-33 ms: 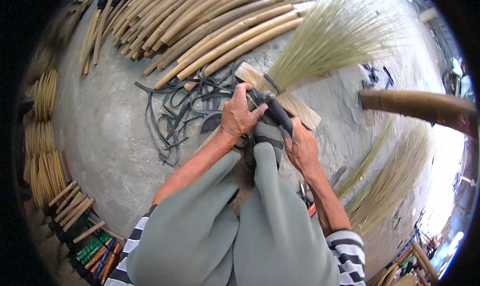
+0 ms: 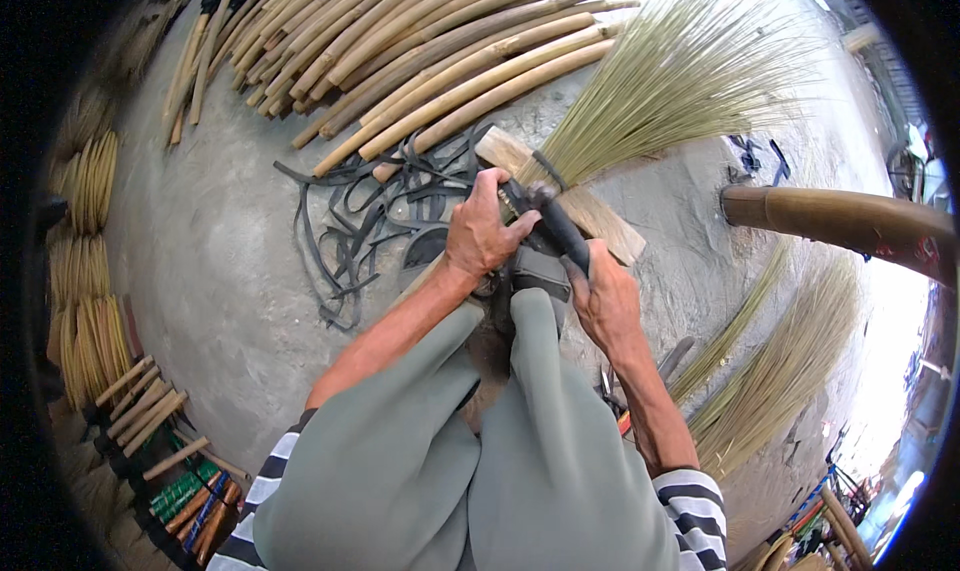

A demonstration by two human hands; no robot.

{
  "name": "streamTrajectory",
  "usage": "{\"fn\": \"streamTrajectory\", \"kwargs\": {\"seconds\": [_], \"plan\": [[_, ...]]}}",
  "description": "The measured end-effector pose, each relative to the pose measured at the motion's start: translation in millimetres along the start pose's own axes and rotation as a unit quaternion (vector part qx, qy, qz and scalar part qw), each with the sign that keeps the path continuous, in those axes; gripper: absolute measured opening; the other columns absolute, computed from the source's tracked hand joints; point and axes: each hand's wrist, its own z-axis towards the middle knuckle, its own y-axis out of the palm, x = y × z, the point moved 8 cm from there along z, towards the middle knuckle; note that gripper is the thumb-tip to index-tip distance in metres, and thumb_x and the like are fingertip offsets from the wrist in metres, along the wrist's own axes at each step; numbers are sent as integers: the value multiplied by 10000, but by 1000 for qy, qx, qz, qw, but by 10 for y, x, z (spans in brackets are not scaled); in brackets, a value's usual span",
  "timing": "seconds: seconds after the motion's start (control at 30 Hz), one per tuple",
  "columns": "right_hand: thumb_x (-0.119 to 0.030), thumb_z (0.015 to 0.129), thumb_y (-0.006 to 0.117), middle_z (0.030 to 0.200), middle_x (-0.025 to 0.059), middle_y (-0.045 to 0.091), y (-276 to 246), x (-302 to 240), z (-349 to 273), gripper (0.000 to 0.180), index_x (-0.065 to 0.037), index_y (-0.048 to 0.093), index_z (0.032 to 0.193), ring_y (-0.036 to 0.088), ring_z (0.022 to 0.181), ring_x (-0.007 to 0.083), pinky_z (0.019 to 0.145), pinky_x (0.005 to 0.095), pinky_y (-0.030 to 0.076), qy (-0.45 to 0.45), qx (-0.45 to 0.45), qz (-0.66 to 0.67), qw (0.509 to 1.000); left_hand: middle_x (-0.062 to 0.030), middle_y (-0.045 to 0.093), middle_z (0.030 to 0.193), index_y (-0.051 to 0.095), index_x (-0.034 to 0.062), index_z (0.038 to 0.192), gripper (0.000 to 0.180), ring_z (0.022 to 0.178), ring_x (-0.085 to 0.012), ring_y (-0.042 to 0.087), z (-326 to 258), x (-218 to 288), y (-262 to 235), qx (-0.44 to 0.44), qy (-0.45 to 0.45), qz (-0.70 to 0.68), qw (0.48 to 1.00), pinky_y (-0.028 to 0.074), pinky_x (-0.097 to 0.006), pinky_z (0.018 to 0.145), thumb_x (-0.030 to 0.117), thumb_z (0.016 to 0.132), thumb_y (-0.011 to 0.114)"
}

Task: The person is making a broom by hand. They wrap a black strap around a bundle of straw and secure it with a hammer. The person then cuts the excess strap with scissors and continues to wrap and secure the broom.

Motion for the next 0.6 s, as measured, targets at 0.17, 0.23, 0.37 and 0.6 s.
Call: {"fn": "streamTrajectory", "kwargs": {"seconds": [0.17,0.23,0.37,0.6], "plan": [[-127,1053,752,1060,282,729,-301,-180,-250,360,-33,614,1373,750,975,491,834,480,608,-76,153,82,982,-263,729,1208,503,54,1388,728,1058,-525,741,-53,-23,15,9,10,-30,999,615,-571,877,306,861,937],[-139,1054,760,1062,275,722,-255,-162,-226,357,-32,616,1363,740,963,506,830,490,607,-93,138,71,984,-259,726,1221,504,54,1393,728,1076,-520,741,-71,-44,40,0,2,-28,1000,619,-566,882,301,861,935],[-183,1058,742,1049,272,718,42,117,-41,276,-48,633,1274,726,941,510,794,546,580,-1,6,-64,998,-264,715,1250,509,49,1401,743,1130,-516,727,-79,-55,41,-7,5,-19,1000,607,-576,915,331,863,937],[-112,1016,749,1037,271,719,-26,-12,-147,264,-50,626,1240,722,922,506,765,557,572,-82,106,52,990,-257,724,1236,514,71,1409,726,1101,-529,725,-58,-51,34,-8,-13,-31,999,598,-592,894,338,873,924]]}}
